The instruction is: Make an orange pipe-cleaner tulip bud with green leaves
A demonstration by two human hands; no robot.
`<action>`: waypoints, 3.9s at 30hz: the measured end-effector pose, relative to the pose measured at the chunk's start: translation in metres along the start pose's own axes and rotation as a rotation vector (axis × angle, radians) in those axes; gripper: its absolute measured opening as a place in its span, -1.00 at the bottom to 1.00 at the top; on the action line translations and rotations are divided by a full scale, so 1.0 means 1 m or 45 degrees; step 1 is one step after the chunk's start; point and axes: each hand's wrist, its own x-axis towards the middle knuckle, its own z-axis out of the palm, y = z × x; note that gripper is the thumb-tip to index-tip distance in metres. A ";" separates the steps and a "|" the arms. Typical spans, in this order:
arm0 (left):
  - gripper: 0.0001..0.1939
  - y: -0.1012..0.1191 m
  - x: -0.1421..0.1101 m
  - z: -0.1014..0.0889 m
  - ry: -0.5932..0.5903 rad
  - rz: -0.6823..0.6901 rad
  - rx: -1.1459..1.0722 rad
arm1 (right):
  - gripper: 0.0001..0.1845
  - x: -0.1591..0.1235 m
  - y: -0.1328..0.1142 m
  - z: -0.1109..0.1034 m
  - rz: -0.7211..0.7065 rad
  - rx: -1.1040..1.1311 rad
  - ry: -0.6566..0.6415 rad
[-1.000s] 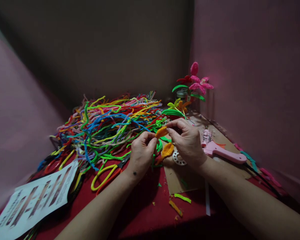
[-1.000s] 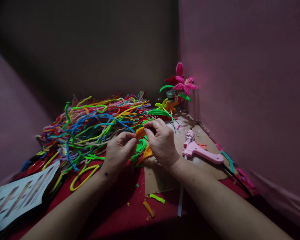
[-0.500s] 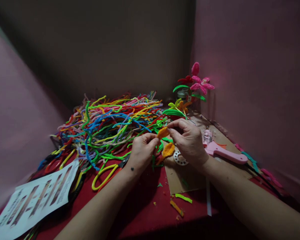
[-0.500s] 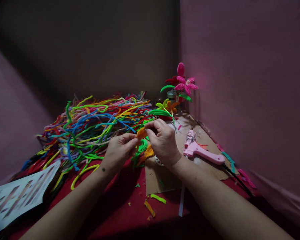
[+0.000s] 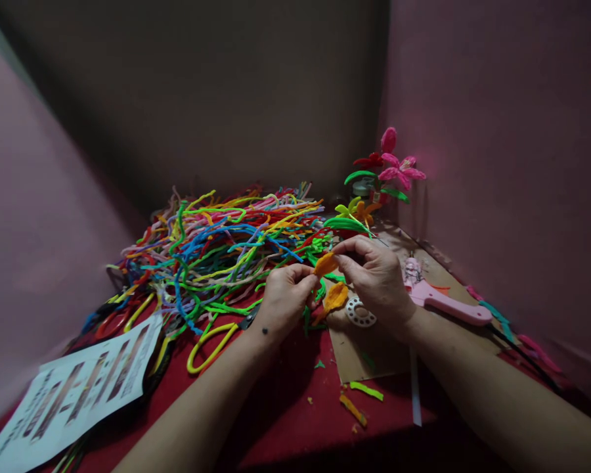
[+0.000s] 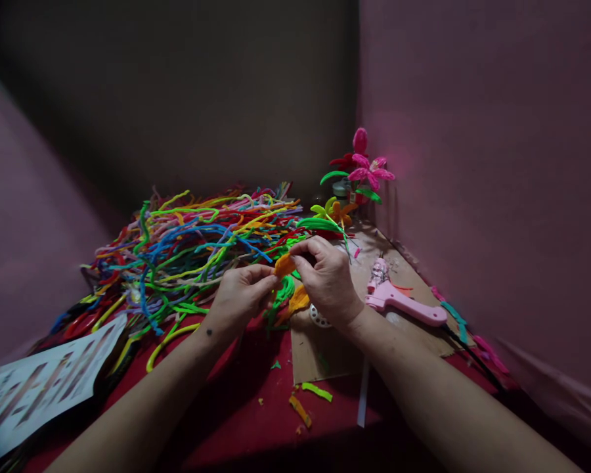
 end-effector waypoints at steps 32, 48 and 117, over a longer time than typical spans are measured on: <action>-0.84 -0.008 0.007 -0.012 -0.009 0.028 -0.314 | -0.59 -0.021 0.029 -0.093 -0.013 -0.742 -0.259; -0.85 -0.011 0.008 -0.015 -0.059 -0.012 -0.603 | -0.37 -0.068 0.032 -0.121 0.004 -1.020 -0.246; -0.86 -0.022 0.020 -0.027 0.314 0.011 -0.674 | -0.80 -0.007 0.002 -0.011 0.393 0.585 -0.573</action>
